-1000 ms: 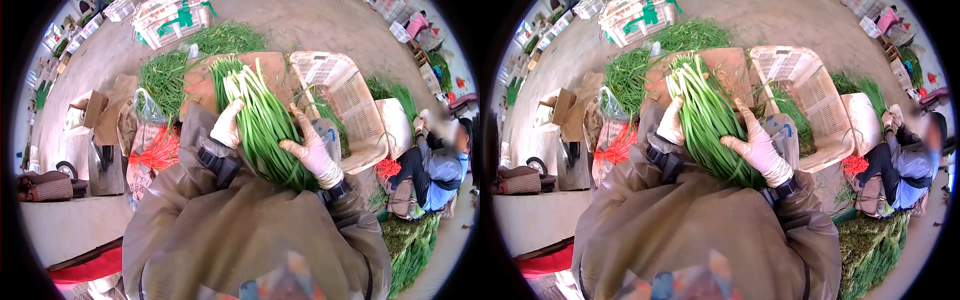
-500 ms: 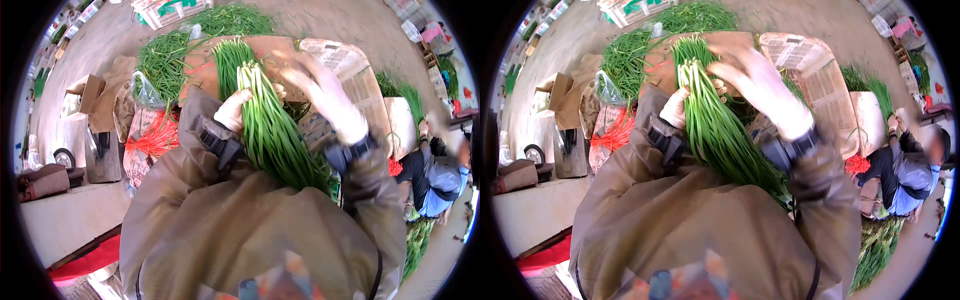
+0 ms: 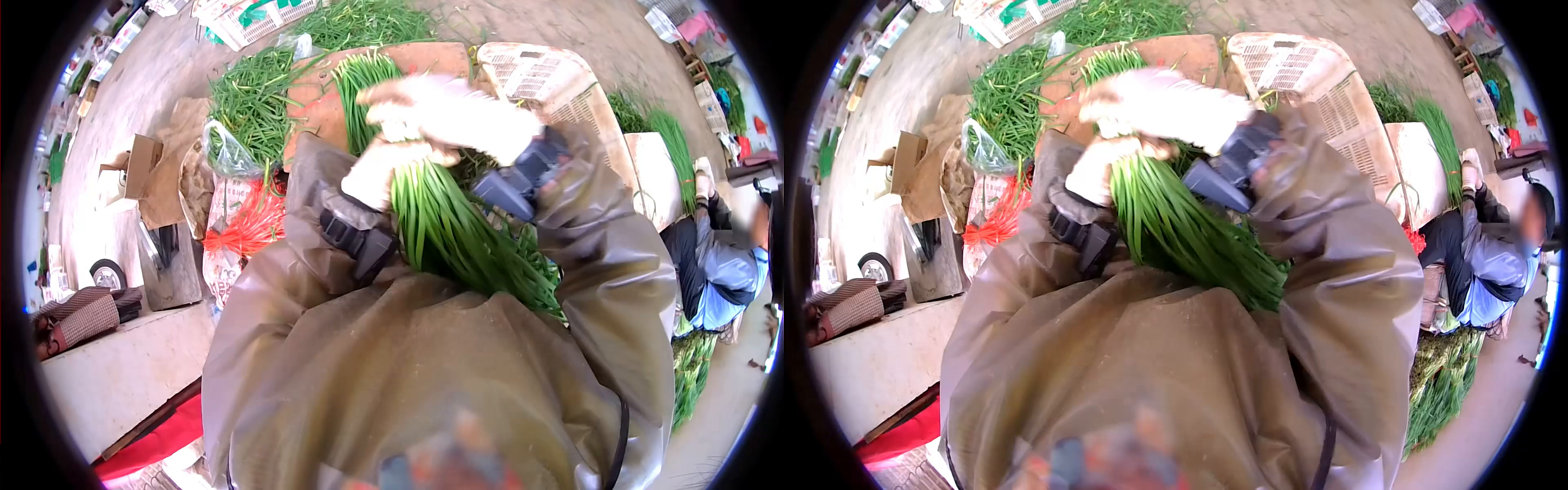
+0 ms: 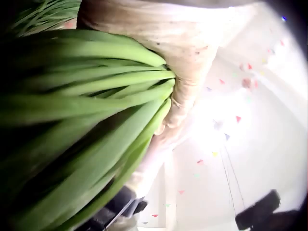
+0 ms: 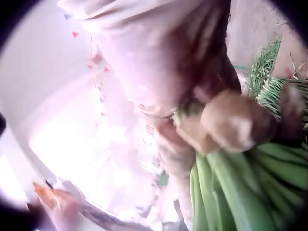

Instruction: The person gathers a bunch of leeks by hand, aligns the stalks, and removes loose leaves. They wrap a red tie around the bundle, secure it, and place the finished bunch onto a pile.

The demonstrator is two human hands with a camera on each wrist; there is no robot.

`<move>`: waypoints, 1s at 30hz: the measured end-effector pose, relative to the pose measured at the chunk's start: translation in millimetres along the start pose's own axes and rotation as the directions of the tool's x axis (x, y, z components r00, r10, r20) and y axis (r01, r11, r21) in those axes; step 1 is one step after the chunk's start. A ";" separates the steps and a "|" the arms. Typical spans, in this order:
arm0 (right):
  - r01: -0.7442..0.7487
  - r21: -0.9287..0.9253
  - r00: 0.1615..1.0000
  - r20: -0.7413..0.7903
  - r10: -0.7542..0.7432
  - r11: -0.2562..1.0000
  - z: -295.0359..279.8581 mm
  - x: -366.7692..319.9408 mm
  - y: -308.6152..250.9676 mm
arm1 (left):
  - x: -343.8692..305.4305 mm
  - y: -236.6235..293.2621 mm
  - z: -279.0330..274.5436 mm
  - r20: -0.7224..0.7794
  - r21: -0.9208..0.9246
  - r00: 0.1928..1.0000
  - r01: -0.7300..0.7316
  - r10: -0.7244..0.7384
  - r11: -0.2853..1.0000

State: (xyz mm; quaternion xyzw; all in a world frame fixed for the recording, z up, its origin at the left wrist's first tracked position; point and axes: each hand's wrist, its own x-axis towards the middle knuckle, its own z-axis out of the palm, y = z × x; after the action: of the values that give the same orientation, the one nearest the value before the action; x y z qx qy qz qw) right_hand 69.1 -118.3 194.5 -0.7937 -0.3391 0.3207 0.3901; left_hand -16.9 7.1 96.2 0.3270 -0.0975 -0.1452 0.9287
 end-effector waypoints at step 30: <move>0.229 0.338 0.894 -0.443 -0.060 0.913 53.0 -164.1 6.5 | -55.1 189.7 -72.0 -0.535 0.192 0.496 -0.717 0.684 0.670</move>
State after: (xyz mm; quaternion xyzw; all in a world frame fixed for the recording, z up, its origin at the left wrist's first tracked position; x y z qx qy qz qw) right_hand -62.7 -229.4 203.3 -0.7248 -0.2366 0.1701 0.6243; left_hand -9.7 208.3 156.8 0.2601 0.0625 0.3450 0.8997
